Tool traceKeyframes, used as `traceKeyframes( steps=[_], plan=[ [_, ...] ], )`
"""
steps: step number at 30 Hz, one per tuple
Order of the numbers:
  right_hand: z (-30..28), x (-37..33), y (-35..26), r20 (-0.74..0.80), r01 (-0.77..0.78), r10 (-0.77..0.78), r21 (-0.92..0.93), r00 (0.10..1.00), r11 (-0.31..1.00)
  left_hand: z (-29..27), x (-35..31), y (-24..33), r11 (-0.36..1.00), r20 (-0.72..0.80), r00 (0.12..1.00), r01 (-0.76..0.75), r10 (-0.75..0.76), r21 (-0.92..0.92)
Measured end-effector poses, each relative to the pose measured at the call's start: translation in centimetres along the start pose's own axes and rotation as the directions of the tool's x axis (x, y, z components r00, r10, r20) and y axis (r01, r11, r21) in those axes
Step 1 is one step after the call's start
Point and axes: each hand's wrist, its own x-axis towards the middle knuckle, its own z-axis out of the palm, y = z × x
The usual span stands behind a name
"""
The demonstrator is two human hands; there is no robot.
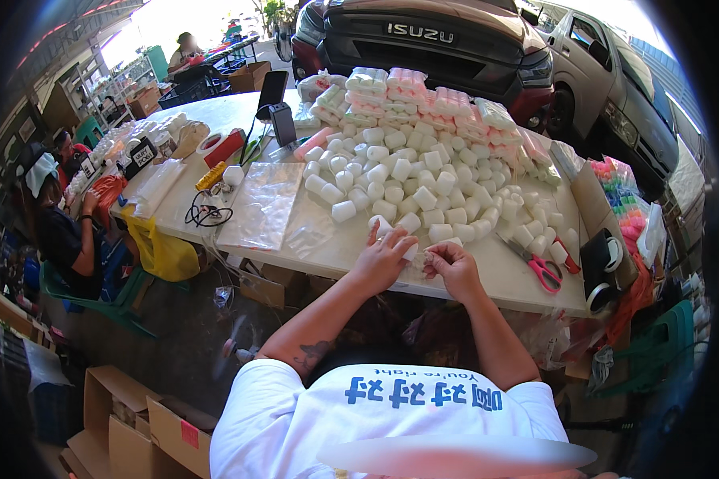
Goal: The person repeatedly picks up white foam cylinders, threads them onto a string, and ties knots to secure them. They use pink scissors to cut the string between each cylinder, then place the finished pieces on the table. The process is repeated continuously throughout the clip.
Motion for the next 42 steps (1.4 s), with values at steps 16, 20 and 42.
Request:
traceKeyframes(
  steps=[16, 20, 42],
  plan=[
    [-0.3, -0.5, 1.3, -0.045, 0.12, -0.122, -0.037, 0.992, 0.992, 1.1, 0.9, 0.9, 0.935, -0.108, 0.988, 0.069, -0.113, -0.348],
    [-0.6, -0.7, 1.1, -0.057, 0.122, -0.119, 0.034, 0.991, 0.992, 0.9, 0.9, 0.7, 0.928, -0.114, 0.991, 0.02, -0.068, -0.373],
    [-1.0, -0.5, 1.6, -0.078, 0.052, -0.046, 0.08, 0.996, 0.995, 1.4, 0.4, 1.5, 0.966, -0.045, 0.994, 0.084, -0.098, -0.243]
  ],
)
